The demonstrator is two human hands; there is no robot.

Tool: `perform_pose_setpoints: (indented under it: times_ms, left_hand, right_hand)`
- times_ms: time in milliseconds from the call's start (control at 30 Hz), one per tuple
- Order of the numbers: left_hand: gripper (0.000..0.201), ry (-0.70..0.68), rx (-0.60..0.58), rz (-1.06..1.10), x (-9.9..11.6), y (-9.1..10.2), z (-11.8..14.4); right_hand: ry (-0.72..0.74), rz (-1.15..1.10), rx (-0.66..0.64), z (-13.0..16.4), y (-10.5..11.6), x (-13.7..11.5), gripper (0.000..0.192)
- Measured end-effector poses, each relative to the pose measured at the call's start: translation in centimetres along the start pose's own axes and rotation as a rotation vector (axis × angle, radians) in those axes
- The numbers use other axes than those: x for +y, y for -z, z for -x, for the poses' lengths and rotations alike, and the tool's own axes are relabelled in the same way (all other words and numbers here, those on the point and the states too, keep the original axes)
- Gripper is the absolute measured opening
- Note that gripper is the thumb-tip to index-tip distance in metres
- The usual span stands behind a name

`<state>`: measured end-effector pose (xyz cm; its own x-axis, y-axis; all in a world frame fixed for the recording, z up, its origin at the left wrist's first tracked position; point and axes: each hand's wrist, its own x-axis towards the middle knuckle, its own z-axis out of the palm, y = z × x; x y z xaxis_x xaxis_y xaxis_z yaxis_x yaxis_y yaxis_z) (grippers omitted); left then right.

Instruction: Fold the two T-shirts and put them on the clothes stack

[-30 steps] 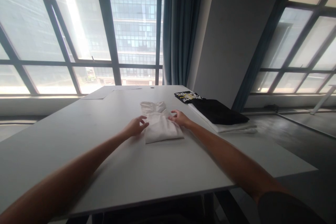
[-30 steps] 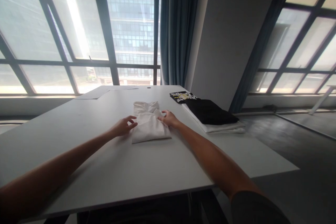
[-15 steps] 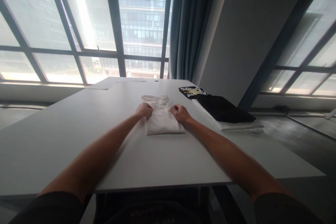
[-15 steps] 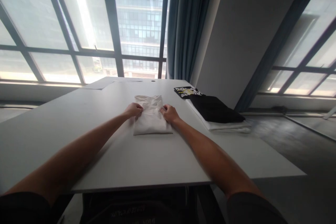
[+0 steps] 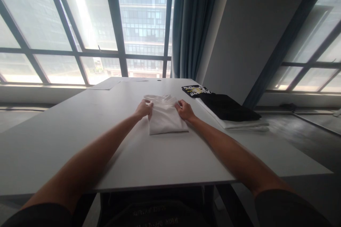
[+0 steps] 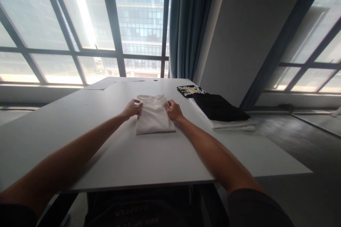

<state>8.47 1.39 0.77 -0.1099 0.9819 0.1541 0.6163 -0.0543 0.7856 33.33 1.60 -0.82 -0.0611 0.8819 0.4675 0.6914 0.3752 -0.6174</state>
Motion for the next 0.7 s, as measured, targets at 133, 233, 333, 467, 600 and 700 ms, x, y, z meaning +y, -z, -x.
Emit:
perform_pose_setpoints:
  times_ms: [133, 233, 333, 467, 600, 700]
  left_hand:
    - [0.078, 0.070, -0.169, 0.034, 0.3, -0.2, 0.9]
    - [0.073, 0.074, -0.281, 0.012, 0.4, 0.3, 1.5]
    - [0.068, -0.031, -0.341, -0.109, 0.3, 0.9, 2.5]
    - [0.057, -0.317, -0.365, -0.525, -0.4, 1.8, 4.4]
    - [0.054, -0.303, -0.422, -0.721, -1.1, 3.4, 5.7]
    - [0.062, -0.287, -0.437, -0.713, -1.4, 4.7, 5.7]
  right_hand:
    - [-0.078, 0.089, -0.102, -0.1, -0.3, 0.8, 0.054]
    - [-0.054, 0.099, -0.144, -0.1, -0.3, 1.0, 0.051]
    - [-0.020, 0.085, -0.176, 0.0, -0.1, 0.8, 0.042]
    - [-0.046, 0.097, -0.223, 0.3, 0.2, 0.1, 0.039]
    - [-0.072, 0.092, -0.270, 0.7, 0.4, -0.9, 0.041]
    - [-0.086, 0.072, -0.318, 1.2, 0.3, -1.7, 0.045]
